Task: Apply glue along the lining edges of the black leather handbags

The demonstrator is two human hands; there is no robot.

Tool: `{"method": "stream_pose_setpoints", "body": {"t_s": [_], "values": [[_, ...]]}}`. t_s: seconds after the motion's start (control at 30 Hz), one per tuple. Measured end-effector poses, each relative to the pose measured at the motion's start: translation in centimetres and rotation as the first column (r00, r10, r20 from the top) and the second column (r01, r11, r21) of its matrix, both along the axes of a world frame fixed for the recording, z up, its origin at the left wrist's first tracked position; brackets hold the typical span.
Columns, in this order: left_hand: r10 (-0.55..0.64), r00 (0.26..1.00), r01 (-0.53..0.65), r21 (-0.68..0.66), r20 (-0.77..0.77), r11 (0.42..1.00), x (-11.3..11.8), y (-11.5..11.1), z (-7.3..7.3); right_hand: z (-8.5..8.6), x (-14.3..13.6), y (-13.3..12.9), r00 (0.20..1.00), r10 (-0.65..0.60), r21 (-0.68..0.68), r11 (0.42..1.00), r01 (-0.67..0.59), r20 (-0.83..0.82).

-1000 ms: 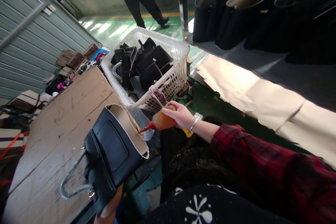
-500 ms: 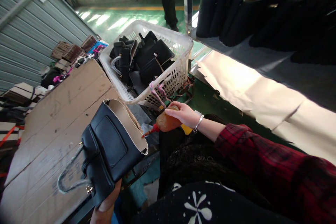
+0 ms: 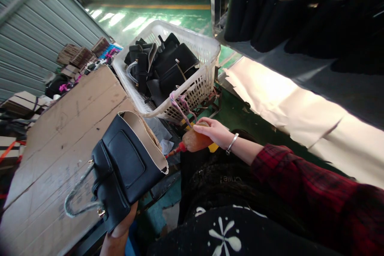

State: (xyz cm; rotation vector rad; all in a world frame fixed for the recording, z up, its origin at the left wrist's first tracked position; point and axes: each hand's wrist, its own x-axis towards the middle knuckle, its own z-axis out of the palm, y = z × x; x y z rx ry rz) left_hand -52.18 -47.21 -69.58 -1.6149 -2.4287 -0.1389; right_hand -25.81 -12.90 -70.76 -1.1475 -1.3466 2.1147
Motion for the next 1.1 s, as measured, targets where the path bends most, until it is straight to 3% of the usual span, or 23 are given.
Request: {"method": "stream_pose_setpoints", "body": {"t_s": [0.1,0.37,0.53,0.73,0.9,1.0,1.1], "values": [[-0.024,0.988,0.020,-0.029,-0.155,0.999,0.3,0.1,-0.2,-0.3,-0.4,-0.2,0.998,-0.030,-0.041,0.999,0.028,-0.046],[-0.063,0.971,0.007,-0.239,-0.229,0.971,0.3,-0.2,-0.5,-1.1,0.0,-0.5,0.999,0.040,-0.032,0.999,-0.039,0.007],[-0.021,0.991,-0.029,-0.365,-0.132,0.930,0.9,0.9,0.3,-0.8,0.6,-0.6,0.998,0.055,-0.099,0.994,-0.055,0.000],[0.005,0.999,-0.019,-0.284,-0.047,0.959,0.8,1.7,1.3,-1.3,0.0,-0.5,1.000,0.016,-0.044,0.999,-0.016,-0.020],[0.269,0.938,-0.225,-0.208,0.217,0.952,0.7,1.3,0.7,-1.5,0.7,-0.2,0.998,0.023,0.001,1.000,-0.023,0.054],[0.331,0.881,-0.295,-0.152,0.338,0.943,1.3,1.1,0.1,-1.1,2.0,-0.7,0.998,-0.066,-0.147,0.987,0.064,-0.006],[0.307,0.831,-0.376,0.062,0.464,0.924,2.6,1.2,-0.1,-0.3,3.1,-2.5,0.969,-0.182,-0.493,0.867,0.078,-0.167]]}}
